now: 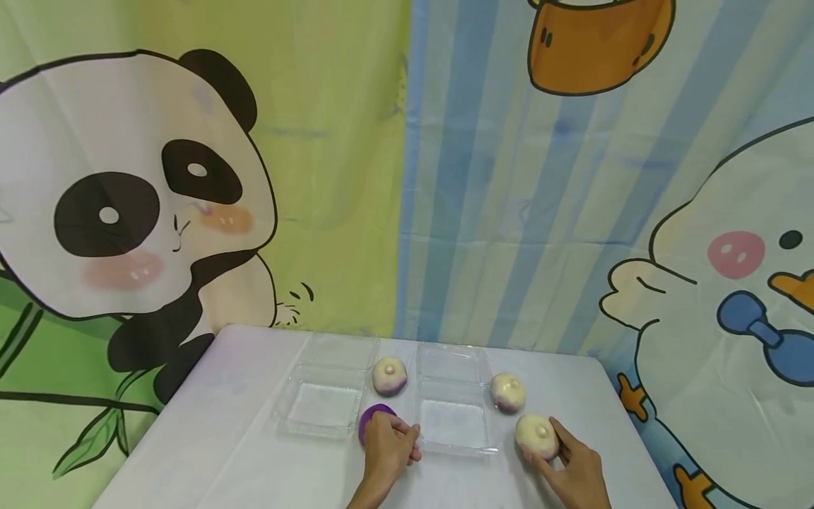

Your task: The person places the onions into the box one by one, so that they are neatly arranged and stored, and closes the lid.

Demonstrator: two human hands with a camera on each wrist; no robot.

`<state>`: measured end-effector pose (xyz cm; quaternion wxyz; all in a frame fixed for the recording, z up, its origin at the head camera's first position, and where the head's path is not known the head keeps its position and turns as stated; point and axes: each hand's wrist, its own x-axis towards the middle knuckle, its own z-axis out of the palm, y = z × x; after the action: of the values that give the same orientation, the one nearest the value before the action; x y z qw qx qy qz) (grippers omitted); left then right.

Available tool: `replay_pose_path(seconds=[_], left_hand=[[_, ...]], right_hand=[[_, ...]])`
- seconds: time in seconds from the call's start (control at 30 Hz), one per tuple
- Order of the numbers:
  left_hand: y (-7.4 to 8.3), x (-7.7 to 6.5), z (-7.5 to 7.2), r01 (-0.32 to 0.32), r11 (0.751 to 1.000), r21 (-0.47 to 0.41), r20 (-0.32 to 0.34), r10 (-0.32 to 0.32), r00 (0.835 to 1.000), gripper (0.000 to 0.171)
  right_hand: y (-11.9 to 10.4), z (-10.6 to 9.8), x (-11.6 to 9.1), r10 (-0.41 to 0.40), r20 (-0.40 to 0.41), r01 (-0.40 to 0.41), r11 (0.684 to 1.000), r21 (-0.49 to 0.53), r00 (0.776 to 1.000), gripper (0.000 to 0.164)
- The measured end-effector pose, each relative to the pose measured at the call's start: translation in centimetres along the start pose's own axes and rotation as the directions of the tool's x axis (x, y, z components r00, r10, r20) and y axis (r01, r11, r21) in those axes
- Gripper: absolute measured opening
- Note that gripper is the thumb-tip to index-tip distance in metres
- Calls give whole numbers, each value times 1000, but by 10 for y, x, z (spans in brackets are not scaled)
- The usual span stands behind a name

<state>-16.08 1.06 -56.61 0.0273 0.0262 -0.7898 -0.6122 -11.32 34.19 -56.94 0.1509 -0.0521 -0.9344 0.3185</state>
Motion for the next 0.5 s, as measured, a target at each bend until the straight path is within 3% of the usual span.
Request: replay_pose_path(seconds=[0.5], left_hand=[[-1,1,-1,-17,1000,-5,5,17,1000,21]], right_hand=[[-18,-1,3,2,0,-2,1000,15,1000,90]])
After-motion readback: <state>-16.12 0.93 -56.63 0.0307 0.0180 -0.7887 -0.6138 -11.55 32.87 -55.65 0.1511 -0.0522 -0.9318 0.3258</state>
